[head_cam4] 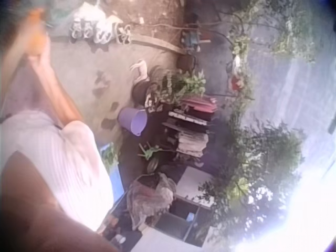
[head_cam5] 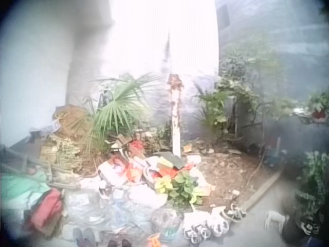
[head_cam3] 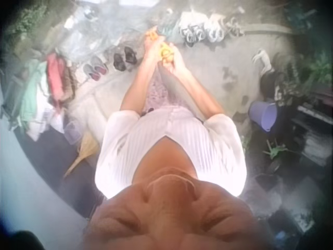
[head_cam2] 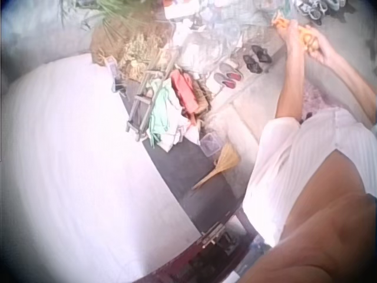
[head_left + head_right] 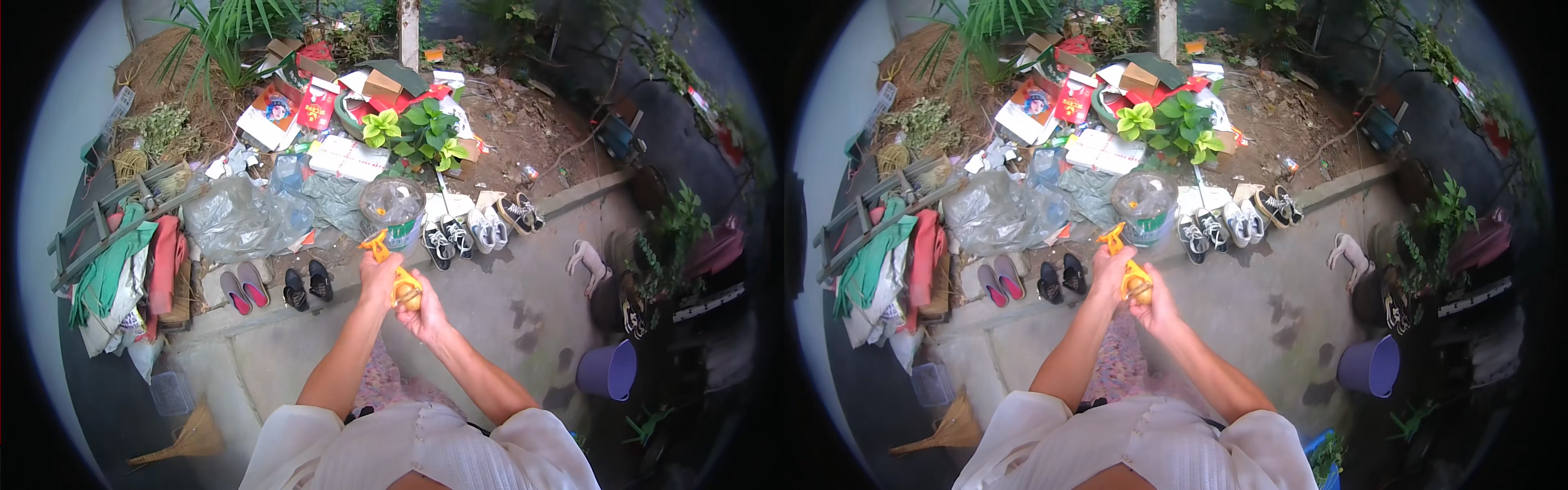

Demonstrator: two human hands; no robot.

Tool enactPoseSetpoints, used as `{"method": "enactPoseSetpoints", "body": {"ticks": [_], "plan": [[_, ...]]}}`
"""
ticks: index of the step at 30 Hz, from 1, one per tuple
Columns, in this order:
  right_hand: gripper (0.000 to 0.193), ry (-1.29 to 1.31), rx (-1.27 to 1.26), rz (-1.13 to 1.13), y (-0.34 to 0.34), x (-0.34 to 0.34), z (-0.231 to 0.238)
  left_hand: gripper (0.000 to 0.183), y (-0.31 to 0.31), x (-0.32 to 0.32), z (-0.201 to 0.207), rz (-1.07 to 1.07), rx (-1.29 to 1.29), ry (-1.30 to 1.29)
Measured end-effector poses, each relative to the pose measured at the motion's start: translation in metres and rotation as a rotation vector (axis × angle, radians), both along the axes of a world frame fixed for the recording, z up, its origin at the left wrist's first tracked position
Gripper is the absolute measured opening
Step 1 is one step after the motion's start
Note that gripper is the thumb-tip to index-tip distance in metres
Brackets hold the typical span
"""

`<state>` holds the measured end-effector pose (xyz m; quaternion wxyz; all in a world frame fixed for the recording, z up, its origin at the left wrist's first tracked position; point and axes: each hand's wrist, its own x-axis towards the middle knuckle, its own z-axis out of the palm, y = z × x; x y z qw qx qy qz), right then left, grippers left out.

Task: The person peels a potato with a vegetable peeler, moving from a courtyard area into a room to retrieve more potatoes from a bag, then returns to the courtyard and continues peeling the potato over a waste basket.

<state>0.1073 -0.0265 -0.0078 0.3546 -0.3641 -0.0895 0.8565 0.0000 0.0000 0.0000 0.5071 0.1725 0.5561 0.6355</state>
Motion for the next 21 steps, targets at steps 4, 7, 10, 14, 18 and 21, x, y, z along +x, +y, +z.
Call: {"method": "enactPoseSetpoints", "body": {"ticks": [4, 7, 10, 14, 18, 21], "plan": [[0.04, -0.027, -0.017, -0.04, 0.081, -0.019, 0.004, 0.022, 0.087, -0.021, -0.002, -0.087, -0.053, -0.127], [0.039, -0.014, 0.001, -0.04, 0.157, -0.041, 0.01, 0.02, 0.166, -0.043, 0.005, -0.144, -0.079, -0.205], [0.041, 0.007, -0.024, -0.077, 0.204, -0.05, 0.012, 0.021, 0.228, -0.059, -0.009, -0.177, -0.09, -0.181], [0.042, -0.036, -0.002, -0.042, 0.241, -0.066, 0.023, 0.023, 0.294, -0.09, -0.031, -0.122, -0.073, -0.139], [0.044, -0.008, 0.03, 0.016, 0.275, -0.07, 0.03, 0.023, 0.337, -0.112, -0.047, -0.05, -0.171, -0.272], [0.044, -0.018, 0.008, -0.058, 0.301, -0.073, 0.029, 0.025, 0.359, -0.12, -0.057, 0.045, -0.233, -0.453]]}}
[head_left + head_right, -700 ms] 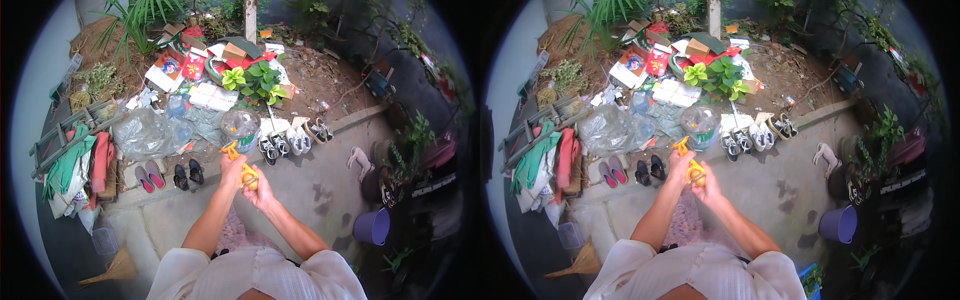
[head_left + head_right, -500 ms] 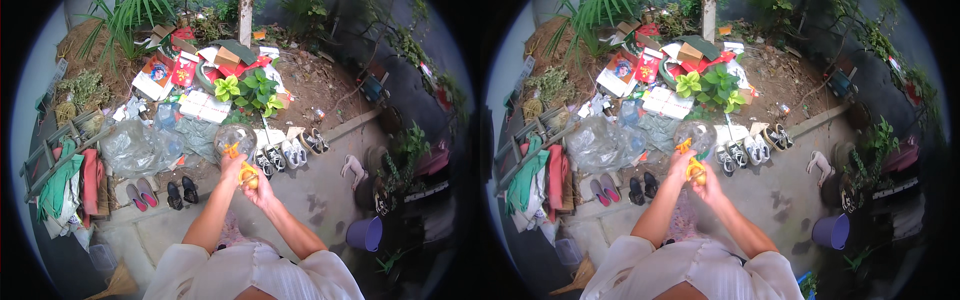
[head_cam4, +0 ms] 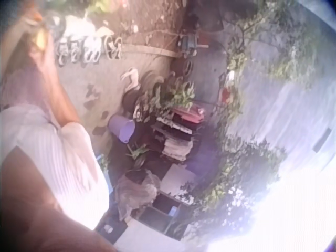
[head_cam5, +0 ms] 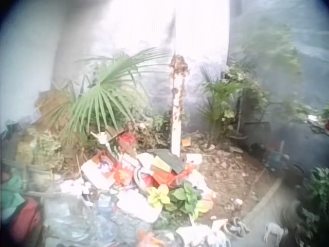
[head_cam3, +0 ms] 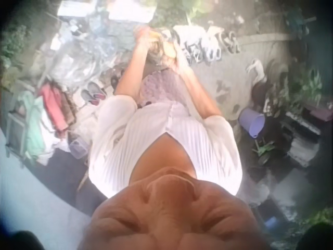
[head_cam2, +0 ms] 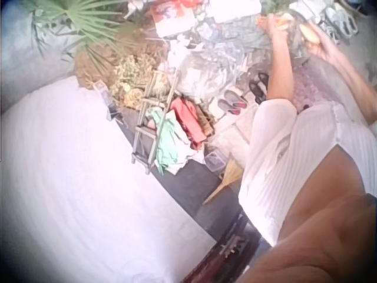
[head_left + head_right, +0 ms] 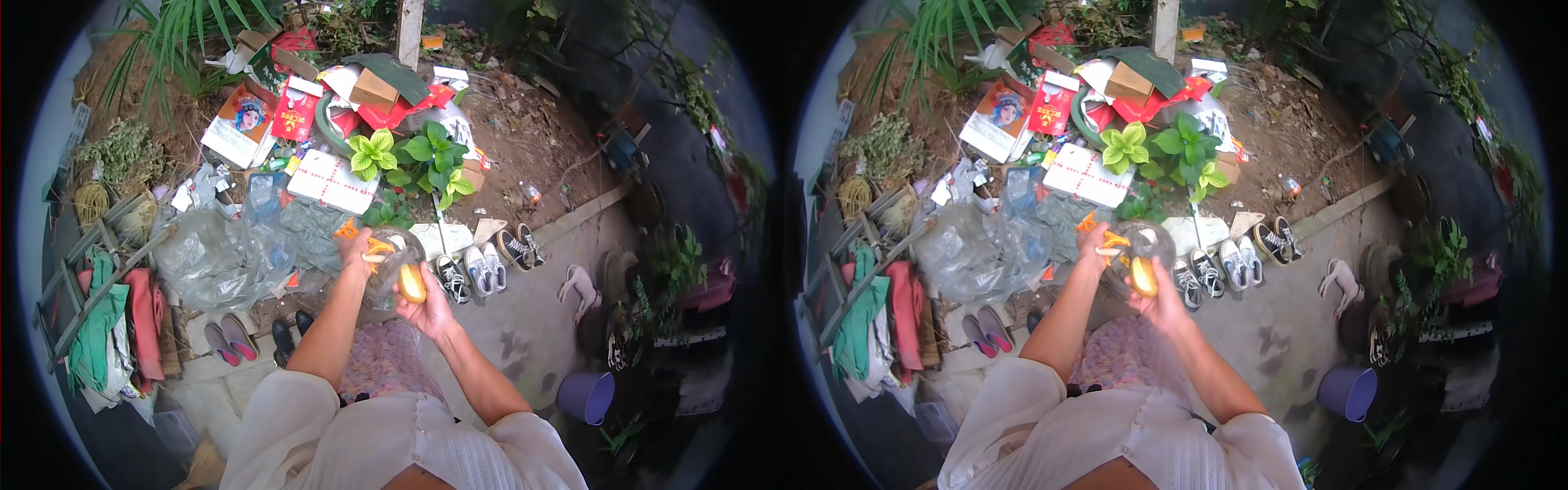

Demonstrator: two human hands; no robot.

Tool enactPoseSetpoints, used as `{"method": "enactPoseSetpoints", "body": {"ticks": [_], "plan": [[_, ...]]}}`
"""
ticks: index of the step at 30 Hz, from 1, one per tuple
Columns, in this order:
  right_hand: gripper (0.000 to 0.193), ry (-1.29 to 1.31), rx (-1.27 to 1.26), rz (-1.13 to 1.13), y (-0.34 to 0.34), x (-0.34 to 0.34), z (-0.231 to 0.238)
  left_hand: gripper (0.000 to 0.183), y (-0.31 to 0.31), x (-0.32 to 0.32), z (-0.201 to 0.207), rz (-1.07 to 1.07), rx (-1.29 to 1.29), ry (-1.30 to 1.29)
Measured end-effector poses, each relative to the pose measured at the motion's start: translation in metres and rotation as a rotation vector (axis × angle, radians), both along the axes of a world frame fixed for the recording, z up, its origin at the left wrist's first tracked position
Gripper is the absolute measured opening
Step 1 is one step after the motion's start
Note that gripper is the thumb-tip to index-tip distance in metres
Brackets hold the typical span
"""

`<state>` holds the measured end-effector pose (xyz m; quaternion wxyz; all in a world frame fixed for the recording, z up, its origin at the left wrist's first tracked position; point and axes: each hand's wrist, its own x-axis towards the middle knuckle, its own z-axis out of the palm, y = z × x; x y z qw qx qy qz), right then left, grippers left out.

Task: The person peels a potato with a vegetable peeler, moving from a courtyard area into a room to retrieve more potatoes from a bag, then returns to the courtyard and continues peeling the potato over a waste basket.

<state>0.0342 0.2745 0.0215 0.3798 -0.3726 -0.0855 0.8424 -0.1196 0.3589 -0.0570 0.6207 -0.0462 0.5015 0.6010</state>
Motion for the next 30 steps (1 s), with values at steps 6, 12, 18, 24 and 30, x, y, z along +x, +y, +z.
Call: {"method": "enactPoseSetpoints", "body": {"ticks": [6, 12, 18, 24, 30], "plan": [[0.038, 0.049, -0.05, 0.08, 0.046, 0.011, -0.036, 0.03, 0.023, 0.005, 0.027, 0.191, 0.334, 0.589], [0.041, -0.098, -0.01, 0.117, 0.076, 0.014, -0.054, 0.036, 0.03, 0.013, 0.036, 0.164, 0.554, 0.708], [0.036, -0.083, -0.085, 0.079, 0.089, 0.031, -0.056, 0.037, 0.04, 0.012, 0.025, -0.003, 0.509, 0.856], [0.037, -0.052, -0.083, 0.094, 0.093, 0.033, -0.055, 0.025, 0.04, 0.021, 0.033, 0.157, 0.504, 0.685], [0.041, -0.031, -0.086, 0.029, 0.089, 0.009, -0.055, 0.028, 0.016, 0.065, 0.036, -0.104, 0.253, 0.82]]}}
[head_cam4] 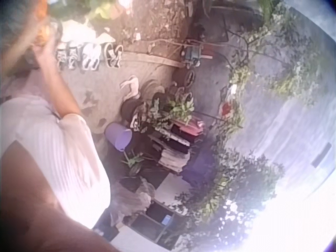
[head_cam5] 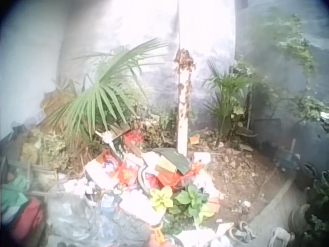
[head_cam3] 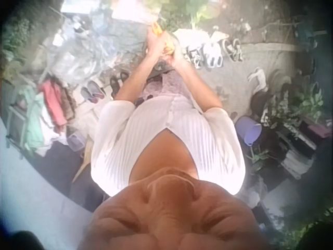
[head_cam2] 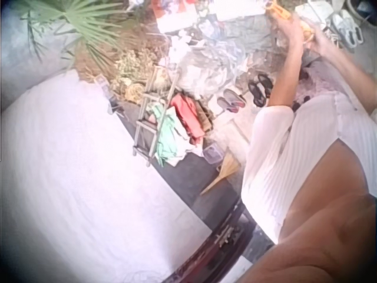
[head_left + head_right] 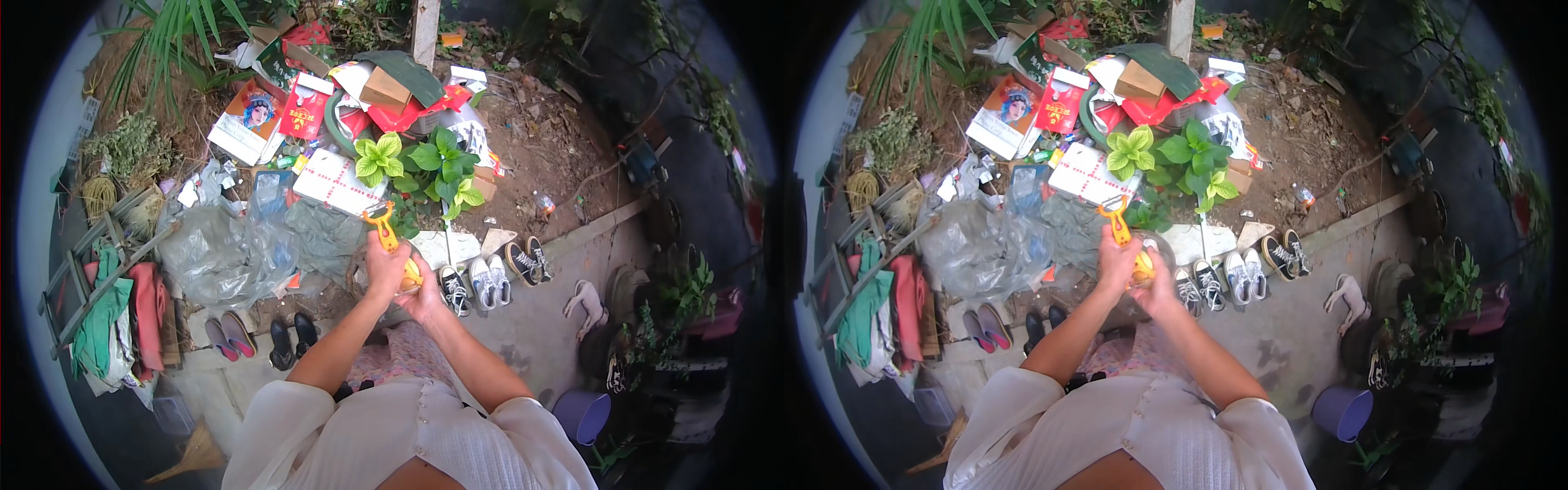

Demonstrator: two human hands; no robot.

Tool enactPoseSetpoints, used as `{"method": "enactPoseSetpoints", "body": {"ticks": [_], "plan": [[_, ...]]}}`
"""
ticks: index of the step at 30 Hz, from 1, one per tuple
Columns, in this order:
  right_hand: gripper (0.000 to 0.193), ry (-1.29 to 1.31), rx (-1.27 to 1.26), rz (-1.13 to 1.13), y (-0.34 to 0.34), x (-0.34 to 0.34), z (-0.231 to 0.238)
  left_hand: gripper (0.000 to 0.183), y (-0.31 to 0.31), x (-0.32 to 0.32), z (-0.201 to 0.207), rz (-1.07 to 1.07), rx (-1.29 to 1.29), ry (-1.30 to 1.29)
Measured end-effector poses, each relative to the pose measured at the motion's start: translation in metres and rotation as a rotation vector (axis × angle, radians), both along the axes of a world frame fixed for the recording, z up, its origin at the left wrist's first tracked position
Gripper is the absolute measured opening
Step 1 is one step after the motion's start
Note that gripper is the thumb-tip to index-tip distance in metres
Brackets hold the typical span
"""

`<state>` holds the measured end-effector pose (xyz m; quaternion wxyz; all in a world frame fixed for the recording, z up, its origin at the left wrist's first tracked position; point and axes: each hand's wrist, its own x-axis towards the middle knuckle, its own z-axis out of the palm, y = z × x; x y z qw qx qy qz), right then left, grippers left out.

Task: The person peels a potato with a vegetable peeler, moving from a courtyard area into a room to retrieve more potatoes from a bag, then returns to the courtyard and continues peeling the potato over a waste basket.

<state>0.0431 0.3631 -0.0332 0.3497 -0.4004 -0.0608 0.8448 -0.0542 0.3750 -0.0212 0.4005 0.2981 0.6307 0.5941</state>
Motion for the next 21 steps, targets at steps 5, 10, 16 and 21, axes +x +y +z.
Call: {"method": "enactPoseSetpoints", "body": {"ticks": [5, 10, 16, 21], "plan": [[0.037, 0.056, -0.062, 0.035, -0.002, -0.003, 0.008, 0.024, 0.008, -0.006, -0.012, 0.045, -0.037, -0.164], [0.039, 0.025, -0.11, 0.079, -0.005, 0.004, 0.017, 0.02, 0.012, -0.008, -0.028, 0.041, -0.116, -0.353], [0.038, 0.048, -0.033, 0.117, -0.021, 0.018, 0.017, 0.02, 0.02, -0.016, -0.046, -0.035, -0.335, -0.558], [0.043, -0.005, 0.041, 0.163, -0.028, 0.025, 0.019, 0.024, 0.027, -0.053, -0.115, 0.224, -0.387, -0.56]]}}
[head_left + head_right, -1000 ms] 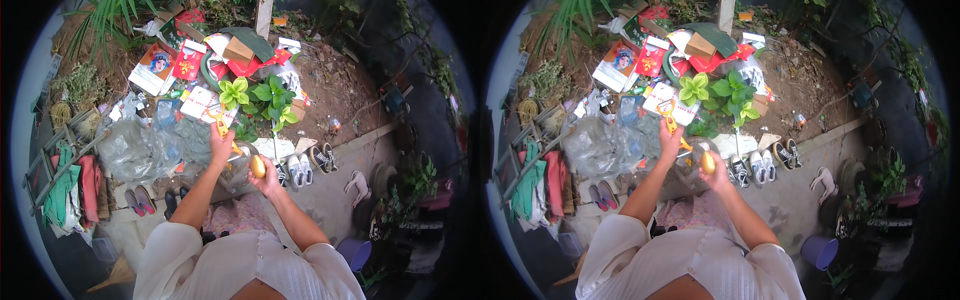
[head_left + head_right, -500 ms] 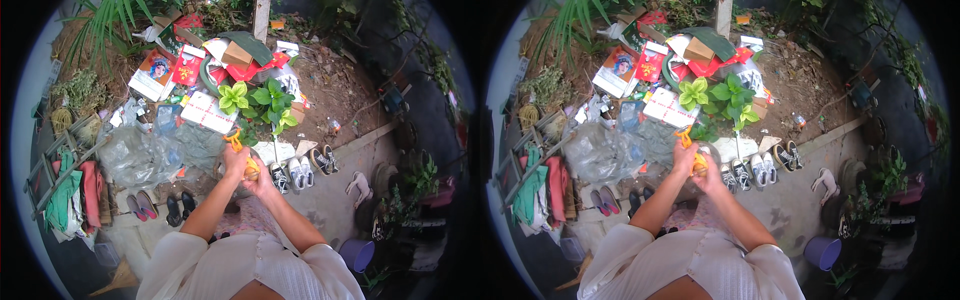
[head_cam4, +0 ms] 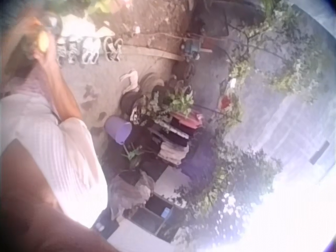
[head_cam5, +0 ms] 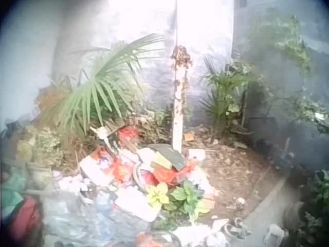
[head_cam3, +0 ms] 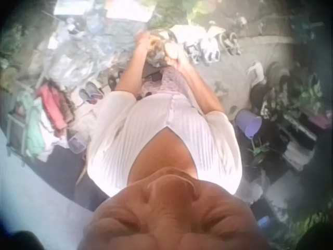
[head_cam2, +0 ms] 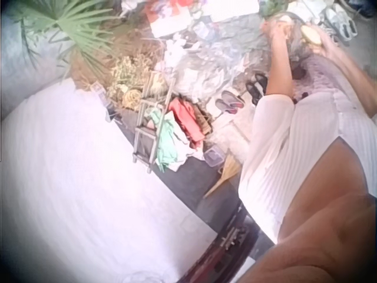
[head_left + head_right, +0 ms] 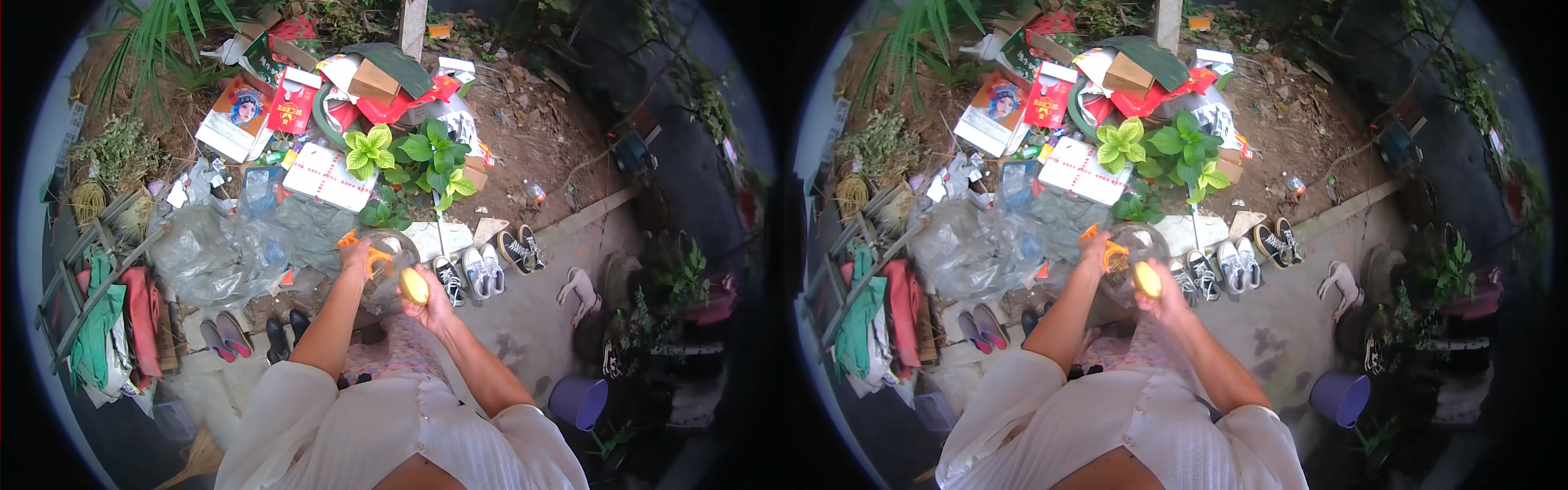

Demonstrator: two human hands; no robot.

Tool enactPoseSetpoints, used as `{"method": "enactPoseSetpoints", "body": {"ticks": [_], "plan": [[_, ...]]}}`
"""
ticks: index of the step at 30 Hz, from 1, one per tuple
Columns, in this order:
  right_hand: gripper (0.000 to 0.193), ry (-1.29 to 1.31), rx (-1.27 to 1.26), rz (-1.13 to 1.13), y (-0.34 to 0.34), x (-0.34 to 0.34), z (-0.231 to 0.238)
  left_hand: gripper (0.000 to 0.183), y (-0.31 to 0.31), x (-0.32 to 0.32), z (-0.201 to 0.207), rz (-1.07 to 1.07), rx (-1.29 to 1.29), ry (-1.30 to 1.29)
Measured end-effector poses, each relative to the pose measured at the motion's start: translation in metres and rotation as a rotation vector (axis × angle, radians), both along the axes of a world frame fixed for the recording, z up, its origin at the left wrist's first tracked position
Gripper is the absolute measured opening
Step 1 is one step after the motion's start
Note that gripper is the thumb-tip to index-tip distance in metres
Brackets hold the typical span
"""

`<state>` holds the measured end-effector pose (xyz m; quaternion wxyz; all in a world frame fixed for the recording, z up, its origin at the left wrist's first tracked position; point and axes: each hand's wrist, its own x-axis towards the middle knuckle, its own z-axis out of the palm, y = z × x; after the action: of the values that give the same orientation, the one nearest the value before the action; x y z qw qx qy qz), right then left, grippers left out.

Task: The person peels a potato with a vegetable peeler, moving from a courtyard area into a room to retrieve more potatoes from a bag, then returns to the courtyard and continues peeling the potato over a waste basket.

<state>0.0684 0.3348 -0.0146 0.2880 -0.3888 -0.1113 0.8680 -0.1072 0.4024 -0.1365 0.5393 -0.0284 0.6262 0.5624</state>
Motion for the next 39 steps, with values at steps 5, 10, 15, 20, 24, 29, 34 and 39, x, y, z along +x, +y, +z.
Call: {"method": "enactPoseSetpoints", "body": {"ticks": [5, 10, 15, 20, 24, 29, 34, 39], "plan": [[0.047, 0.023, -0.087, -0.076, 0.0, 0.006, -0.013, 0.028, -0.01, 0.01, 0.044, 0.236, 0.304, 0.421], [0.044, 0.019, -0.073, -0.104, -0.002, -0.009, -0.025, 0.025, -0.027, 0.024, 0.089, 0.087, 0.383, 0.245], [0.04, -0.004, -0.143, -0.284, 0.001, -0.034, -0.014, 0.025, -0.032, 0.046, 0.078, -0.094, 0.387, 0.38], [0.044, -0.026, 0.031, -0.086, -0.015, -0.022, -0.001, 0.03, -0.018, 0.013, 0.083, -0.093, 0.189, 0.423], [0.045, -0.073, 0.004, -0.19, 0.0, -0.015, -0.006, 0.031, -0.022, 0.018, 0.085, -0.12, 0.288, 0.632], [0.044, -0.063, -0.013, -0.172, -0.005, -0.012, -0.01, 0.029, -0.016, 0.014, 0.071, 0.0, 0.451, 0.562], [0.042, -0.071, -0.056, -0.229, -0.004, -0.016, -0.005, 0.026, -0.019, 0.023, 0.1, -0.044, 0.449, 0.387], [0.044, -0.062, -0.008, -0.211, 0.0, -0.019, -0.014, 0.024, -0.038, 0.052, 0.111, -0.213, 0.417, 0.356]]}}
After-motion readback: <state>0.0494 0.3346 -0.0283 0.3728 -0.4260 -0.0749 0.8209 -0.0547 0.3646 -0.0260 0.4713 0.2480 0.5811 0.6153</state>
